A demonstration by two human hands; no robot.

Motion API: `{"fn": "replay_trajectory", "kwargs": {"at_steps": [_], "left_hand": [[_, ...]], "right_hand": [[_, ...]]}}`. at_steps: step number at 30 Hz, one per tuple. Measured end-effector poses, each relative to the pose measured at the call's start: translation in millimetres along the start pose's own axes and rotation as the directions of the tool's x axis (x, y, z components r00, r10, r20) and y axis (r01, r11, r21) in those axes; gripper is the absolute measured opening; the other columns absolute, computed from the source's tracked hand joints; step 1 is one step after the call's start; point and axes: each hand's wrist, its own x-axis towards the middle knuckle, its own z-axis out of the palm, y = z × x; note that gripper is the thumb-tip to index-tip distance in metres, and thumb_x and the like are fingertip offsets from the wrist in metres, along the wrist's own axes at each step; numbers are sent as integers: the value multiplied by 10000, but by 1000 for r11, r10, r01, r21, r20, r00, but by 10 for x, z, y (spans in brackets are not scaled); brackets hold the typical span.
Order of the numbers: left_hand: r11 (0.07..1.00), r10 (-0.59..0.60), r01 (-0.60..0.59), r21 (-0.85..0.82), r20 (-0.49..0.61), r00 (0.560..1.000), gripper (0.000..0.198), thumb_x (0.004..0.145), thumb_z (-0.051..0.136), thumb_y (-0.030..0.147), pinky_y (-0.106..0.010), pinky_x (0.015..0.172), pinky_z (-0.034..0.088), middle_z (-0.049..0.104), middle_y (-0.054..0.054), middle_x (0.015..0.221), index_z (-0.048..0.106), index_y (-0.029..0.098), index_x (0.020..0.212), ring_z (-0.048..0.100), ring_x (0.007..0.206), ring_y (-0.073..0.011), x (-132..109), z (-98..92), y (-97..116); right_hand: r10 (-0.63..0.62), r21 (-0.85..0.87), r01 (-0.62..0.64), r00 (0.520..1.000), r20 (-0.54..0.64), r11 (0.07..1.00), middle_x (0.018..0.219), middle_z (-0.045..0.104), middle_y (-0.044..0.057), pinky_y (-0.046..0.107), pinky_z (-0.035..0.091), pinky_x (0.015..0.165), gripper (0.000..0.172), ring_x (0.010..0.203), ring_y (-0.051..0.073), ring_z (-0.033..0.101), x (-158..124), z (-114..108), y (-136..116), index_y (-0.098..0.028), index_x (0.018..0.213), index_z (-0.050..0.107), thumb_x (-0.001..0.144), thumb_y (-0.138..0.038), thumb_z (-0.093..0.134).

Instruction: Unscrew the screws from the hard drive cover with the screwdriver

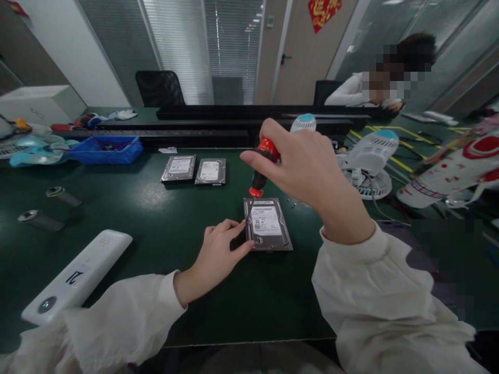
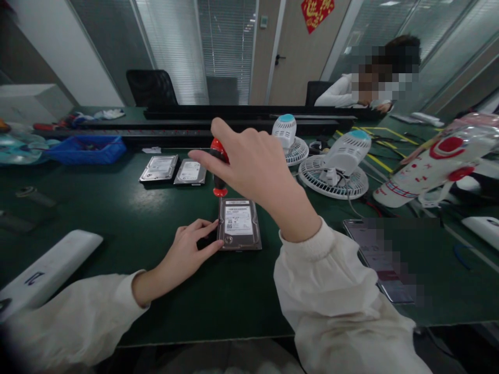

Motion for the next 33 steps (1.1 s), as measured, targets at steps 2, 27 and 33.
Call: {"fn": "replay_trajectory", "kwargs": {"at_steps": [2, 27, 33], "left_hand": [[1000, 3, -3, -7, 0, 1000, 431, 1062, 645, 410, -504, 1053, 468, 720, -78, 1331, 695, 246, 1458, 668, 1241, -300, -6, 0, -7], [1000, 20, -20, -11, -3, 1000, 445, 1066, 639, 432, -500, 1058, 490, 721, -71, 1330, 681, 290, 1485, 678, 1234, -296, -17, 12, -47], [999, 36, -36, -8, -20, 999, 439, 1062, 646, 427, -480, 1043, 502, 729, -65, 1296, 686, 298, 1481, 683, 1221, -296, -10, 12, -41]], "right_hand": [[0, 37, -1, 1000, 27, 999, 768, 622, 32, 368, 472, 716, 352, 733, 214, 596, -5, -45, 45, -203, 1132, 649, 1052, -525, 529], [-133, 193, 117, 988, 72, 974, 1327, 743, 110, 435, 559, 940, 517, 1039, 282, 718, -16, -60, 190, -194, 1487, 620, 985, -315, 584], [-26, 110, 21, 999, 48, 994, 1000, 767, 86, 481, 563, 921, 507, 953, 303, 721, 1, -31, 145, -197, 1419, 677, 1037, -517, 583]]}}
